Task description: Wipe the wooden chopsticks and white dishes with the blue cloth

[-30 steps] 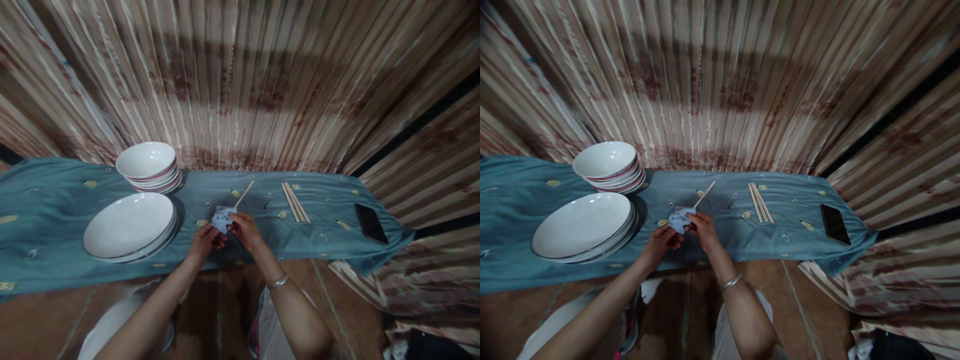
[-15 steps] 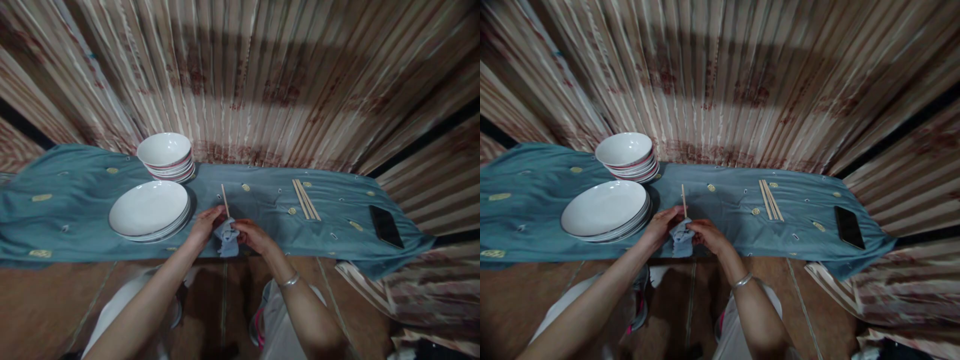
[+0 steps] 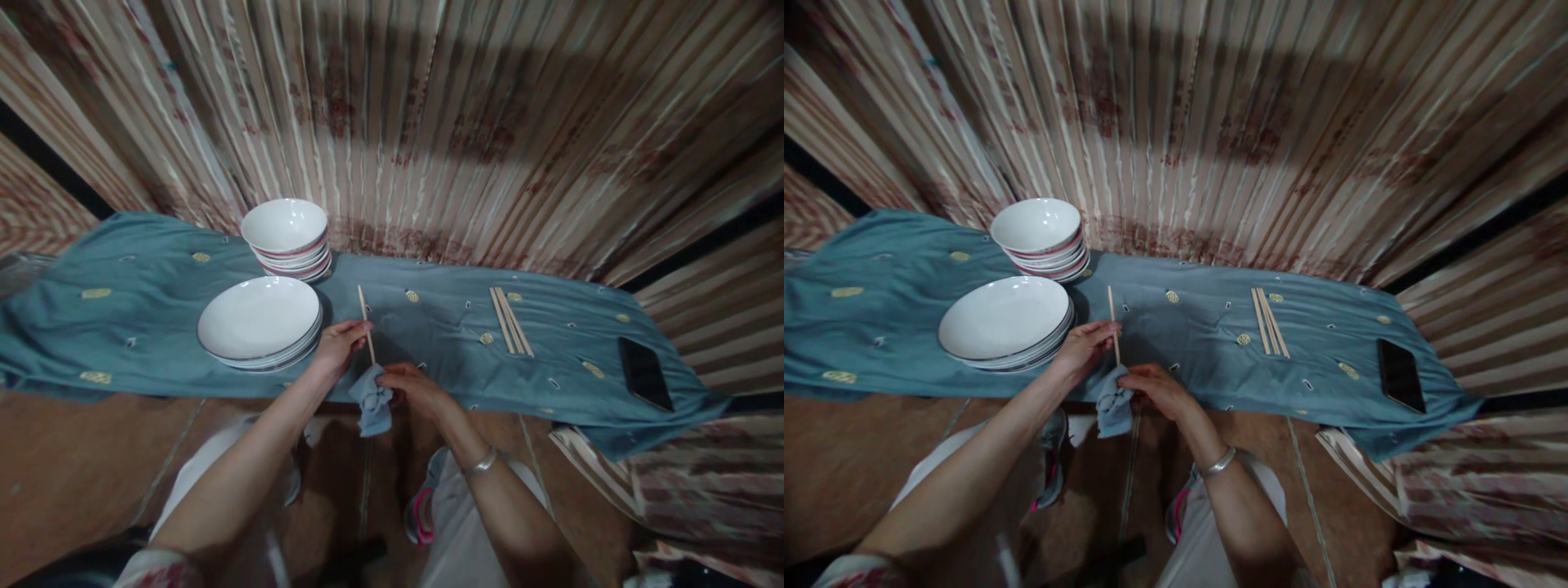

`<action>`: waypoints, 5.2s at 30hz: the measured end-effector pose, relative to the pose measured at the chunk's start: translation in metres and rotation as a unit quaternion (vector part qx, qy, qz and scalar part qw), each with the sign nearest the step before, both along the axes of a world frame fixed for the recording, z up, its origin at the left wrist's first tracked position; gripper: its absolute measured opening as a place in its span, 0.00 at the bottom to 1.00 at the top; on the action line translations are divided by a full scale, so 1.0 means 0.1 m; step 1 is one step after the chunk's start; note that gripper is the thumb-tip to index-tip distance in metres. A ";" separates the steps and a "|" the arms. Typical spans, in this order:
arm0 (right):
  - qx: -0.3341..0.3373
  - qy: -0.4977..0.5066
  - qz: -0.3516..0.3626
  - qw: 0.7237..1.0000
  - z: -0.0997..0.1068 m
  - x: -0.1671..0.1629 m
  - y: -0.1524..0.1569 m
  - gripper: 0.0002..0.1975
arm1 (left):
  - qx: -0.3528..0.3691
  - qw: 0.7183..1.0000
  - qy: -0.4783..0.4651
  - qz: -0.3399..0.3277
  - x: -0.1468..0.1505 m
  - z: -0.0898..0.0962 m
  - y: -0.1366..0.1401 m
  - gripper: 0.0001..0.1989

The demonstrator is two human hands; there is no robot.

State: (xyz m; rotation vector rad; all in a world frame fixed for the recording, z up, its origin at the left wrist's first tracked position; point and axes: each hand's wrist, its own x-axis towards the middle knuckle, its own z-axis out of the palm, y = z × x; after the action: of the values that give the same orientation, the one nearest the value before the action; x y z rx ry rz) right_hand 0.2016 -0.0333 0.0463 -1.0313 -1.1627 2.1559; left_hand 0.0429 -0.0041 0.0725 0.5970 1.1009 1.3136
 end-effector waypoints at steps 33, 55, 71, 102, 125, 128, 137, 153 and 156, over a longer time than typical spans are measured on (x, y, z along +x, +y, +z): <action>0.018 -0.003 -0.088 0.996 0.07 0.13 0.08 0.13 | -0.042 0.991 0.028 -0.124 0.22 0.00 -0.09 0.16; 0.061 -0.017 0.034 0.997 0.10 0.22 0.03 0.13 | -0.020 0.999 0.017 -0.039 0.15 -0.01 0.02 0.16; 0.015 0.011 -0.110 0.994 0.08 0.19 0.13 0.11 | -0.043 0.992 -0.008 -0.121 0.36 0.06 0.01 0.16; 0.086 -0.031 -0.105 0.990 0.14 0.85 0.14 0.09 | -0.067 0.997 -0.044 0.010 0.20 0.03 0.24 0.12; 0.274 -0.207 -0.037 0.939 0.03 0.56 0.22 0.11 | 0.015 0.997 0.066 -0.047 0.57 -0.20 0.08 0.17; 0.278 -0.219 -0.053 0.934 -0.03 0.57 0.18 0.10 | 0.011 0.997 0.063 -0.041 0.61 -0.23 0.08 0.16; 0.348 -0.349 -0.117 0.862 -0.04 0.84 0.18 0.10 | 0.057 0.981 0.145 -0.115 0.77 -0.45 0.01 0.20; 0.259 -0.756 -0.095 0.594 0.38 1.73 0.86 0.13 | 0.238 0.828 0.463 -0.207 0.85 -0.64 -0.25 0.15; 0.261 -0.783 -0.092 0.557 0.35 1.87 0.95 0.14 | 0.240 0.836 0.449 -0.206 0.85 -0.65 -0.26 0.15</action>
State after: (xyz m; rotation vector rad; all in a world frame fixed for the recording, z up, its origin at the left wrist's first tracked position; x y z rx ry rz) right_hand 0.3883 0.0616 0.0815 -2.5686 -1.9053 0.0350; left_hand 0.1280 -0.0299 0.0080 1.8561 1.2546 0.9003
